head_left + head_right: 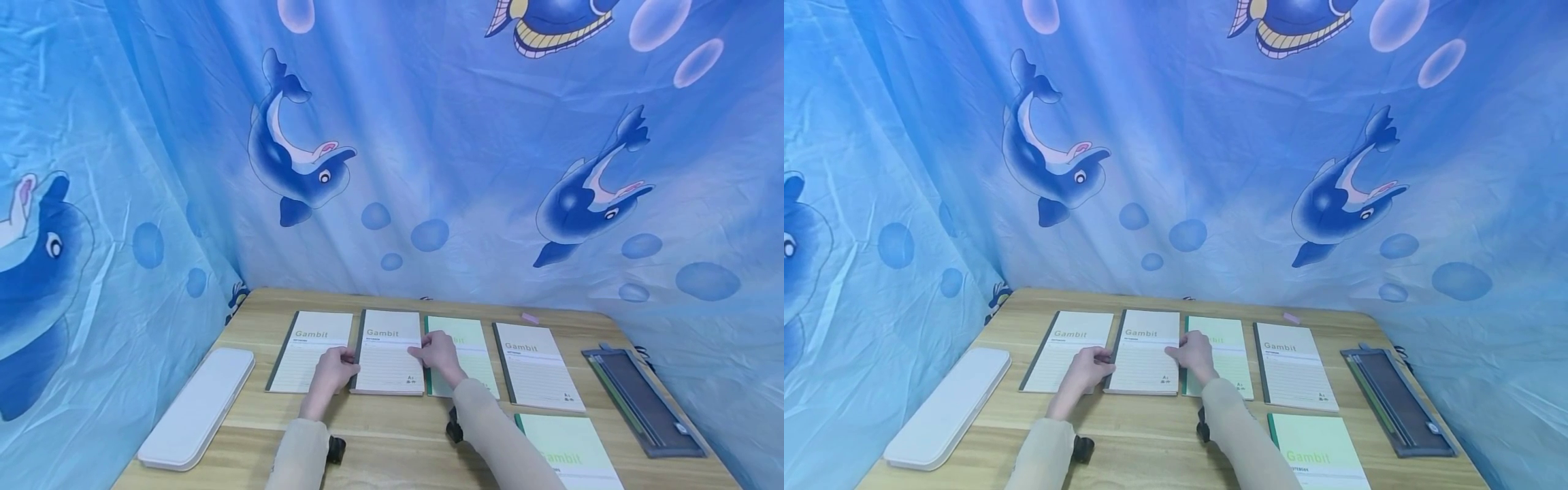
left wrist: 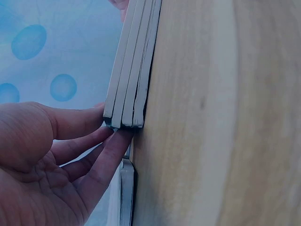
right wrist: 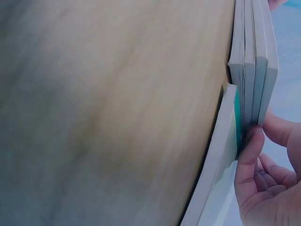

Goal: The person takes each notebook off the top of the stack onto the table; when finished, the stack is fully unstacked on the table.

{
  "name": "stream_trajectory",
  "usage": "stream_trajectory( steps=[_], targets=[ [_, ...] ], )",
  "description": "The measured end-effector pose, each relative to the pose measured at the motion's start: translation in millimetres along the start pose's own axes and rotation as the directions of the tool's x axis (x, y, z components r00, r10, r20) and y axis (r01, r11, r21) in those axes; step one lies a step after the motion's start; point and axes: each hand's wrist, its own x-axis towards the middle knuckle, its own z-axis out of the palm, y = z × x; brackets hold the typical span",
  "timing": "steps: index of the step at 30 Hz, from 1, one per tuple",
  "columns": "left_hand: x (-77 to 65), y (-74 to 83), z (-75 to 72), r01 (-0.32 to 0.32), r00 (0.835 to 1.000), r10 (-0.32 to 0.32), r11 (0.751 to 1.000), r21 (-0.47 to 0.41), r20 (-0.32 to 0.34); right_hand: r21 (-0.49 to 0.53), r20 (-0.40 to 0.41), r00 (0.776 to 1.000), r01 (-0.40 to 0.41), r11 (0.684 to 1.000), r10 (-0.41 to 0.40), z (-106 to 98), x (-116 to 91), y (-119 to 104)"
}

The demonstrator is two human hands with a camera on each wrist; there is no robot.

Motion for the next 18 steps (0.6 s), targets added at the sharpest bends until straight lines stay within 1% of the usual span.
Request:
stream_trajectory(
  steps=[5,9,14,18],
  targets=[
    [0.9,-0.4,0.5,0.023,1.0,-0.023,1.0,0.007,0.006,0.017,-0.005,1.0,-0.003,1.0,0.003,-0.7,1.7,1.6],
    [1.4,-0.3,1.4,0.039,0.999,-0.039,0.999,-0.002,-0.003,0.022,-0.019,1.0,0.002,1.0,-0.002,-2.2,2.4,3.8],
    [1.4,-0.4,1.9,0.041,0.999,-0.041,0.999,0.003,-0.004,0.02,-0.022,1.0,0.013,1.0,-0.012,-4.0,2.2,6.9],
    [1.6,-0.4,2.1,0.039,0.999,-0.039,0.999,-0.005,0.0,-0.005,-0.03,1.0,0.009,1.0,-0.009,-7.7,0.3,6.3]
  ],
)
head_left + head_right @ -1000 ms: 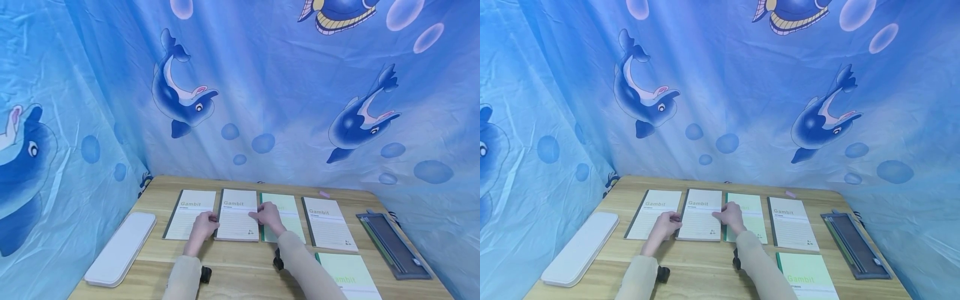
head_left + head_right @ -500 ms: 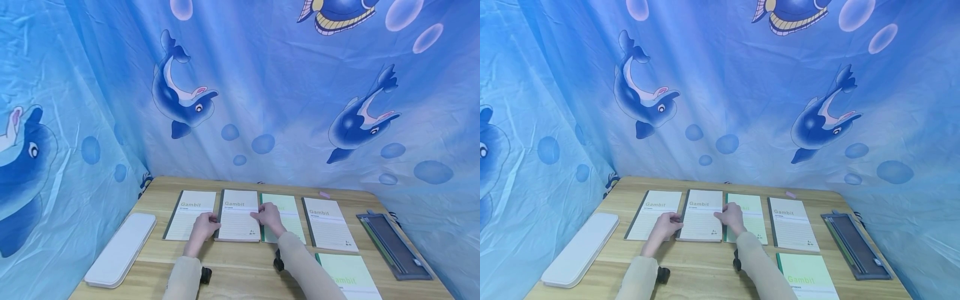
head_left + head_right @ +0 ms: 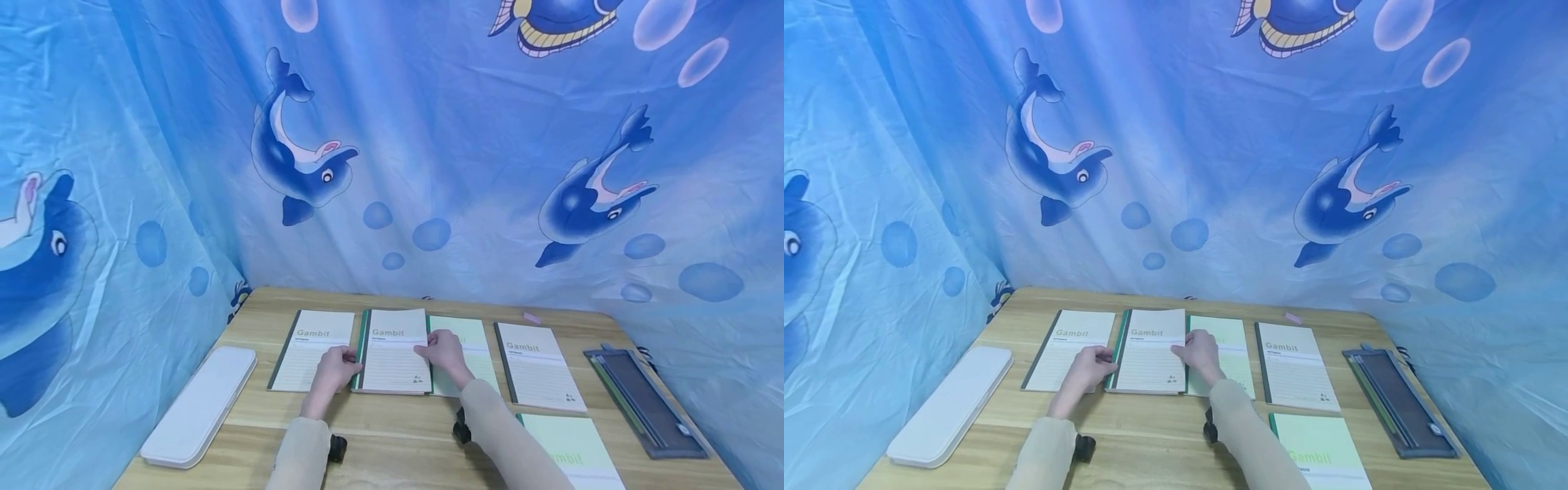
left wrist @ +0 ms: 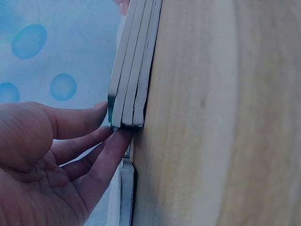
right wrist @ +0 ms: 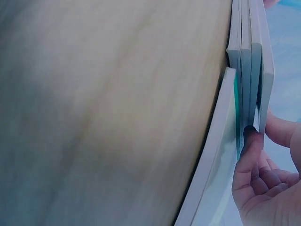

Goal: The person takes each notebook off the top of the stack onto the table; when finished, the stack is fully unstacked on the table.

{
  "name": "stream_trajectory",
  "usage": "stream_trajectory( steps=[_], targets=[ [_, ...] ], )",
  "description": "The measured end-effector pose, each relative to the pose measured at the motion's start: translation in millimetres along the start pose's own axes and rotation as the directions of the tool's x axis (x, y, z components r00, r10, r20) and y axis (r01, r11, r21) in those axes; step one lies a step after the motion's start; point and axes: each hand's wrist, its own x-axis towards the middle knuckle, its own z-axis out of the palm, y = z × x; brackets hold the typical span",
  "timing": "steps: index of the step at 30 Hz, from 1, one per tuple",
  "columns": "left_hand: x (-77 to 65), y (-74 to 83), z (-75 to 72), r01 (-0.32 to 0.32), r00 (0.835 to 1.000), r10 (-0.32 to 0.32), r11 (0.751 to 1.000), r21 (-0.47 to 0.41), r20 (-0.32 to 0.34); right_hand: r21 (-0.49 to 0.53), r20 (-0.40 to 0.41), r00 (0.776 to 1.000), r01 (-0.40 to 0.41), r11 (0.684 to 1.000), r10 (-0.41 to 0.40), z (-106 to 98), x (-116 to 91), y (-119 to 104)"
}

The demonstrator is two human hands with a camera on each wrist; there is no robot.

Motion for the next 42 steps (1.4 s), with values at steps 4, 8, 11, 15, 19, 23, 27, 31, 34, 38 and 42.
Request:
stream_trajectory(
  steps=[4,8,11,15,19,23,27,31,34,38,42],
  targets=[
    [0.5,-1.4,0.4,-0.001,1.0,0.001,1.0,-0.002,0.002,-0.009,-0.018,1.0,-0.019,1.0,0.019,-6,-3,-1],
    [0.7,-0.5,0.3,0.008,1.0,-0.008,1.0,-0.008,0.0,0.057,0.004,0.999,-0.051,0.997,0.051,-13,-4,2],
    [0.4,-0.5,0.3,0.005,1.0,-0.005,1.0,-0.009,0.003,0.097,0.032,0.996,-0.084,0.992,0.081,-17,-5,6],
    [1.8,-1.8,1.5,0.001,1.0,-0.001,1.0,-0.002,0.008,0.16,0.07,0.991,-0.127,0.979,0.117,-24,-8,10],
    [2.3,-1.1,0.7,-0.017,1.0,0.017,1.0,0.003,0.005,0.225,0.095,0.986,-0.156,0.962,0.138,-30,-11,11],
    [1.5,-0.6,-0.8,-0.02,1.0,0.02,1.0,0.007,0.004,0.24,0.103,0.983,-0.173,0.955,0.153,-35,-16,11],
    [1.4,-1.3,-1.0,0.001,1.0,-0.001,1.0,0.016,0.017,0.261,0.112,0.981,-0.184,0.948,0.16,-42,-24,14],
    [2.1,-1.6,-1.4,0.006,1.0,-0.006,1.0,0.015,0.02,0.296,0.118,0.978,-0.202,0.934,0.174,-52,-32,17],
    [2.4,-1.6,-1.4,0.005,1.0,-0.005,1.0,0.007,0.017,0.318,0.14,0.973,-0.222,0.922,0.186,-61,-41,18],
    [2.6,-1.9,-0.9,0.017,1.0,-0.016,1.0,-0.01,0.014,0.348,0.173,0.967,-0.239,0.907,0.188,-74,-55,24],
    [2.7,-3.3,0.1,0.013,1.0,-0.013,1.0,-0.016,0.015,0.324,0.163,0.967,-0.239,0.915,0.195,-84,-72,30]
  ],
)
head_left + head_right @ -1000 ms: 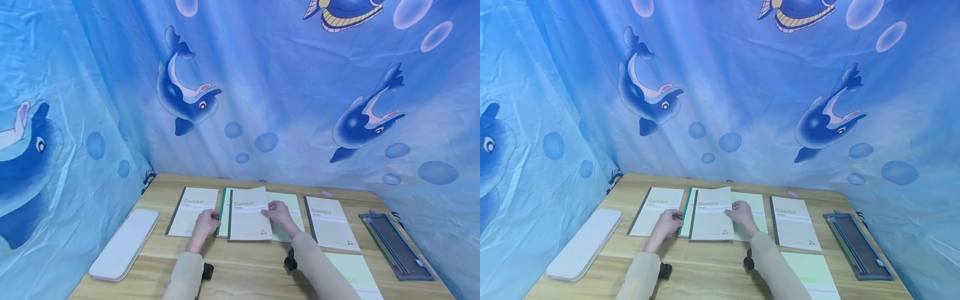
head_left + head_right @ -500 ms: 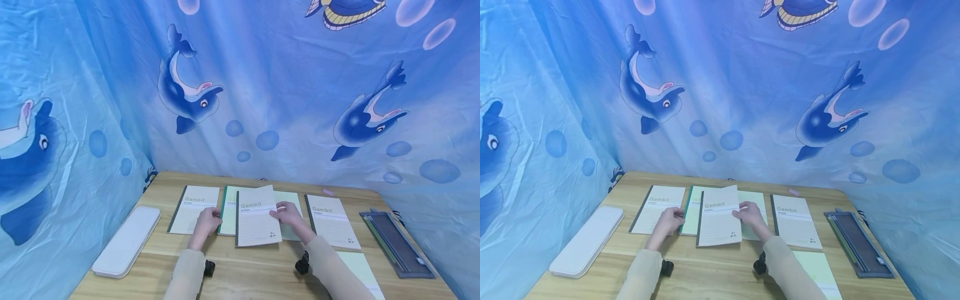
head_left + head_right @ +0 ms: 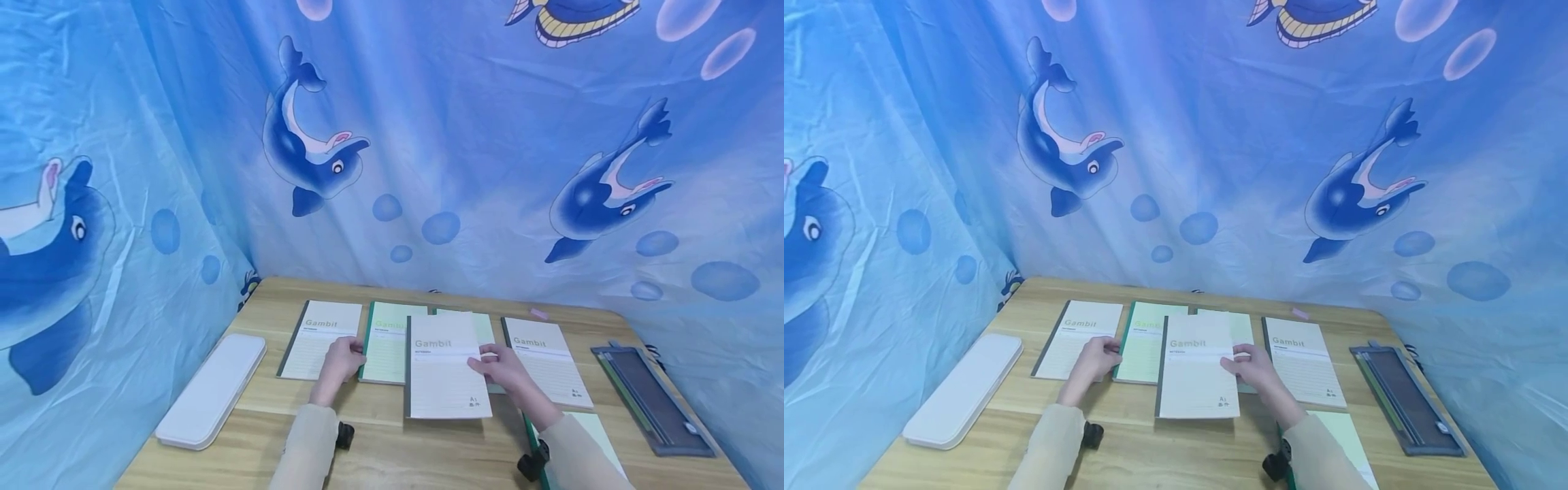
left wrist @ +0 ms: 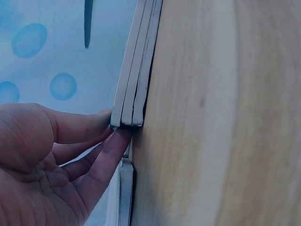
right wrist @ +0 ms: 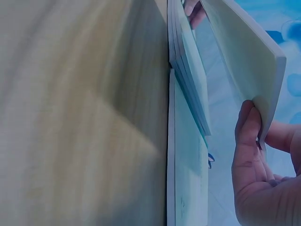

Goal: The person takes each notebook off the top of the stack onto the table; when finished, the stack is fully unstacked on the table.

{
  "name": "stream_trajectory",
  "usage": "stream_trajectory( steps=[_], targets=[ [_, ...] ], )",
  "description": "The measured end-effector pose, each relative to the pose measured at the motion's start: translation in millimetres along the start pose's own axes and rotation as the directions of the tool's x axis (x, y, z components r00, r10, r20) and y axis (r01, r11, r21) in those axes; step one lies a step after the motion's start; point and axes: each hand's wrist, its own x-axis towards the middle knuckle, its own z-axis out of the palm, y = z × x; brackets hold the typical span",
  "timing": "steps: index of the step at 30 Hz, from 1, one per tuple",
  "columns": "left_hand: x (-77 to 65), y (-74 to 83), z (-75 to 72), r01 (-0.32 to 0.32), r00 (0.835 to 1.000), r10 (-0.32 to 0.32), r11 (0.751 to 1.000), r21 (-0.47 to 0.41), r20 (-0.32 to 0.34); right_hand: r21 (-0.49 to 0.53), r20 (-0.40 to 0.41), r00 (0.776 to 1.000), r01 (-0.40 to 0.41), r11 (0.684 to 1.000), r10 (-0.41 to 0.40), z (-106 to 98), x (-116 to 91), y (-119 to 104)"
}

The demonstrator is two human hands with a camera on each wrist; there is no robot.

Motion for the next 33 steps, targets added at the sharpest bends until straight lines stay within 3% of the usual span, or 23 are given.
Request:
stream_trajectory(
  steps=[8,19,26,33],
  targets=[
    [0.9,-0.9,1.7,-0.006,1.0,0.006,1.0,0.0,0.003,-0.022,-0.038,0.999,-0.021,1.0,0.021,-12,-30,8],
    [-0.1,0.3,3.4,0.0,1.0,0.0,1.0,-0.008,0.01,-0.029,-0.075,0.987,-0.145,0.989,0.143,-20,-65,36],
    [0.4,-0.3,3.0,0.003,1.0,-0.003,1.0,-0.009,0.016,-0.009,-0.027,0.99,-0.137,0.991,0.136,-24,-90,55],
    [1.7,-1.9,1.6,0.012,1.0,-0.012,1.0,-0.008,0.011,-0.064,0.009,0.993,-0.115,0.991,0.116,-25,-103,69]
  ],
)
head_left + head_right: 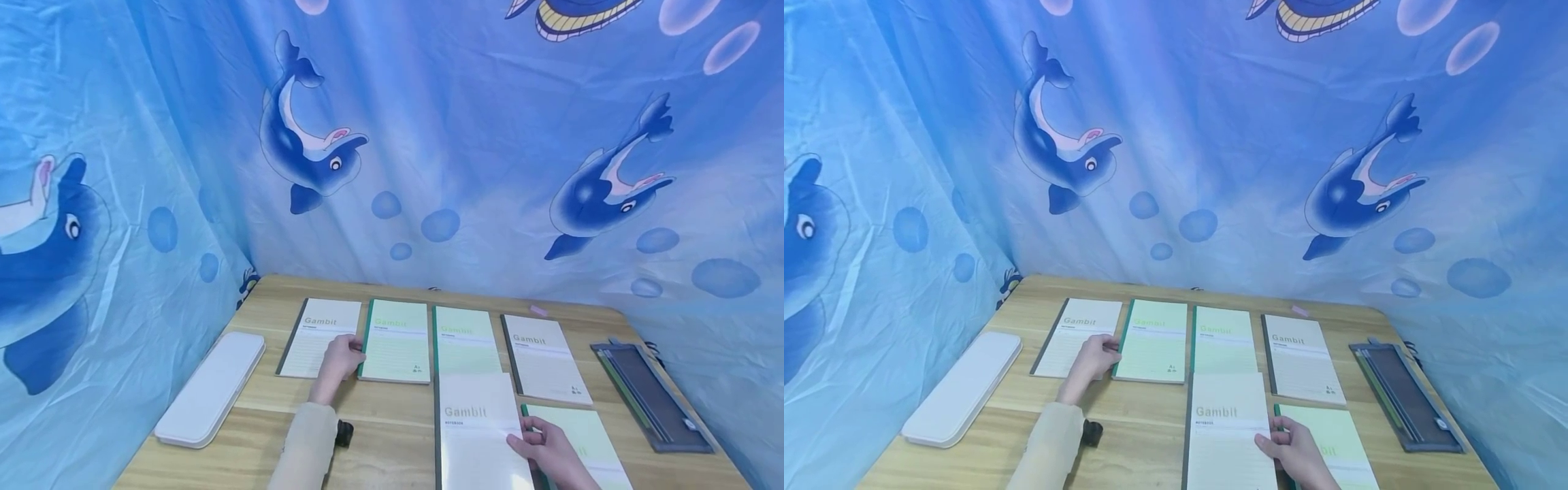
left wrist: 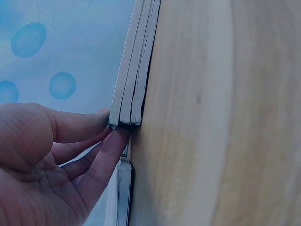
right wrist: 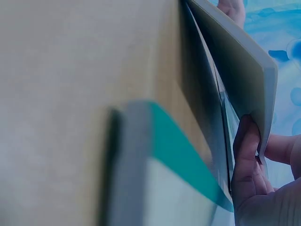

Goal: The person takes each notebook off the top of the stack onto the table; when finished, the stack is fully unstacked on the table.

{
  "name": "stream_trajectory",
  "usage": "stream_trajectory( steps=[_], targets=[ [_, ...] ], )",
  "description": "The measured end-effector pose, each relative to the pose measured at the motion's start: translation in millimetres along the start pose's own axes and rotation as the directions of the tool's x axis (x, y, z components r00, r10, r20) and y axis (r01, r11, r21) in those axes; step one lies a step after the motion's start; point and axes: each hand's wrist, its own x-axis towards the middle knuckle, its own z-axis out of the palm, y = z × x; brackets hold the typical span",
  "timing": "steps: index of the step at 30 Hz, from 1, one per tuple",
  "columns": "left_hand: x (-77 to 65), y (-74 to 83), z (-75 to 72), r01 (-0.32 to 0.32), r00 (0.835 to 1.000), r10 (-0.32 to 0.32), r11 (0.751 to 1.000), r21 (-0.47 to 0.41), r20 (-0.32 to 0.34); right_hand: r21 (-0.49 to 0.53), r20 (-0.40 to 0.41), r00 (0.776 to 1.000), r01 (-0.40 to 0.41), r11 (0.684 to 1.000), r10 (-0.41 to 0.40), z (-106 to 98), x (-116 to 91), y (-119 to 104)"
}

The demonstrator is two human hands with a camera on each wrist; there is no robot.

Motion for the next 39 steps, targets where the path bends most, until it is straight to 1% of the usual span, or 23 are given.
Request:
stream_trajectory(
  steps=[4,7,10,12,15,17,19,20,23,26,27,31,34,39],
  targets=[
    [0.1,0.4,-1.0,0.009,1.0,-0.009,1.0,-0.006,-0.001,0.032,0.063,0.998,0.006,0.999,-0.008,-2,-6,6],
    [0.3,0.2,-1.2,0.004,1.0,-0.004,1.0,-0.007,0.0,0.073,0.108,0.994,-0.01,0.997,0.002,-4,-11,10],
    [0.6,0.3,-1.4,0.01,1.0,-0.01,1.0,-0.011,0.004,0.093,0.128,0.992,-0.015,0.996,0.003,-5,-15,12],
    [0.6,0.5,-1.3,0.013,1.0,-0.013,1.0,-0.013,0.007,0.085,0.132,0.991,-0.014,0.996,0.003,-5,-16,12],
    [0.6,0.6,-1.5,0.014,1.0,-0.014,1.0,-0.012,0.011,0.023,0.125,0.992,0.015,1.0,-0.018,-5,-19,11],
    [1.0,0.3,-1.2,0.015,1.0,-0.015,1.0,-0.013,0.013,-0.055,0.103,0.994,0.042,0.998,-0.036,-3,-20,9],
    [1.2,0.1,-1.2,0.015,1.0,-0.015,1.0,-0.011,0.014,-0.143,0.064,0.997,0.049,0.988,-0.04,0,-21,6],
    [1.2,0.2,-1.0,0.018,1.0,-0.018,1.0,-0.012,0.014,-0.193,0.041,0.998,0.046,0.98,-0.039,2,-21,5],
    [1.2,0.6,-0.9,0.022,1.0,-0.022,1.0,-0.014,0.009,-0.314,-0.035,0.999,-0.012,0.949,0.001,8,-20,1],
    [1.3,0.6,-0.4,0.023,1.0,-0.023,1.0,-0.016,0.007,-0.401,-0.071,0.997,-0.043,0.915,0.016,10,-20,-1],
    [1.3,0.5,-0.3,0.018,1.0,-0.018,1.0,-0.015,0.008,-0.42,-0.075,0.997,-0.049,0.906,0.019,11,-20,-2],
    [0.6,1.0,0.2,0.014,1.0,-0.014,1.0,-0.016,0.007,-0.501,-0.056,0.998,-0.02,0.865,-0.01,10,-19,-2],
    [0.4,1.9,0.0,0.007,1.0,-0.007,1.0,-0.016,0.005,-0.538,-0.046,0.999,-0.016,0.843,-0.01,9,-19,-4],
    [0.1,1.4,-0.5,0.013,1.0,-0.013,1.0,-0.015,0.002,-0.569,-0.032,0.999,-0.014,0.822,-0.005,10,-19,-6]
  ],
)
